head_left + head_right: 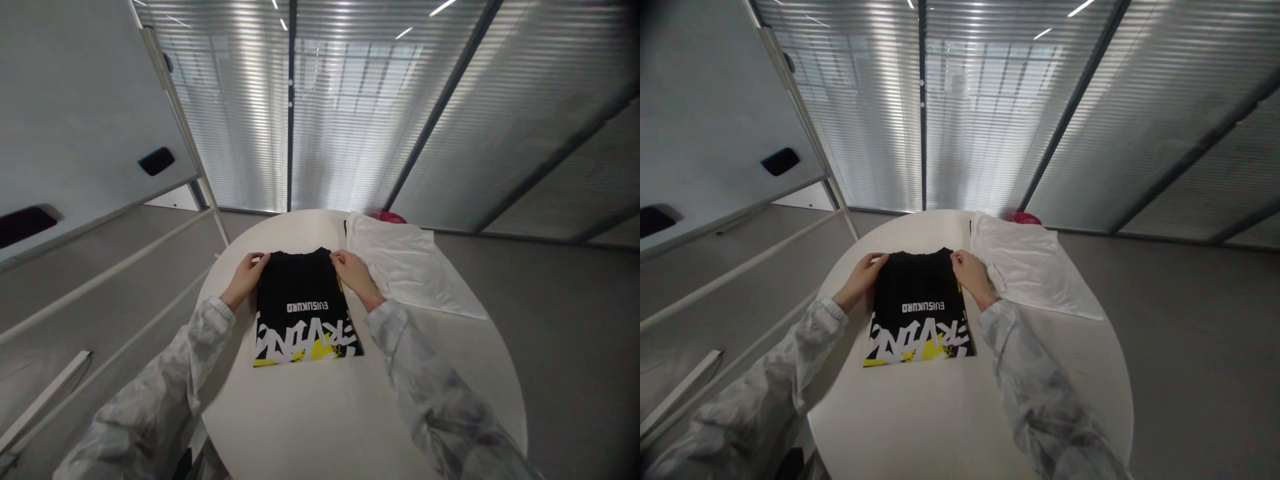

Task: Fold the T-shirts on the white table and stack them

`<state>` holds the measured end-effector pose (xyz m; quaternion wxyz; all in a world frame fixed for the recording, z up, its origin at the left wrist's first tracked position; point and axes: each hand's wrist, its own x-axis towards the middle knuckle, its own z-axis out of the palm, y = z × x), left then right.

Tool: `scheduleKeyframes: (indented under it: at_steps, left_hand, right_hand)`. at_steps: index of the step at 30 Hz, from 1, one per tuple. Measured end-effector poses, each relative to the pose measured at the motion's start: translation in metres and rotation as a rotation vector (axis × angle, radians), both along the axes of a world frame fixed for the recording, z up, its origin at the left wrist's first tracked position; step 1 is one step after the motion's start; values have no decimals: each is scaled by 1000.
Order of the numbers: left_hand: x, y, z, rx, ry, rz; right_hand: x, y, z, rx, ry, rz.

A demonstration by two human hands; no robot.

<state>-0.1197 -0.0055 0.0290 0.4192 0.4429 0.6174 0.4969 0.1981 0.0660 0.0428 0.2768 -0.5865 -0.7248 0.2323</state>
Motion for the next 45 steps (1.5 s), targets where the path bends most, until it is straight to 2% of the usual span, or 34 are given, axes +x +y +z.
scheduleKeyframes:
  at_steps: [4, 7, 14, 18, 23, 28, 31, 34, 39, 42, 45]
  left_hand:
    - [-7, 9, 5, -121, -151, -127]
    - [-13, 13, 7, -169, -179, -195]
    - [-23, 11, 11, -99, -61, -258]
    - [-34, 18, 10, -56, -7, -312]
    - [-45, 29, 4, -28, 23, -293]
    - [-42, 36, -1, -44, 22, -181]
    - [-38, 36, 0, -56, -2, -104]
    - [-38, 31, 3, -121, -66, -45]
    - [-42, 9, 9, -280, -171, -165]
    - [-40, -5, 10, -310, -90, -256]
    - [-36, -10, 6, -307, -59, -279]
  right_hand:
    - [0, 15, -5, -168, 251, 71]
    - [-2, 24, -10, -197, 345, 83]
    - [-13, 39, -14, -321, 416, 69]
    - [-16, 41, -13, -294, 489, 102]
    - [-10, 48, -15, -168, 383, 159]
    - [-4, 58, -19, -8, 235, 147]
    - [-6, 58, -20, 74, 156, 88]
    - [-4, 51, -18, 80, 49, -7]
    - [8, 24, -11, 25, -219, 17]
    - [10, 9, -8, 8, -308, -18]
    - [8, 3, -7, -32, -319, 15]
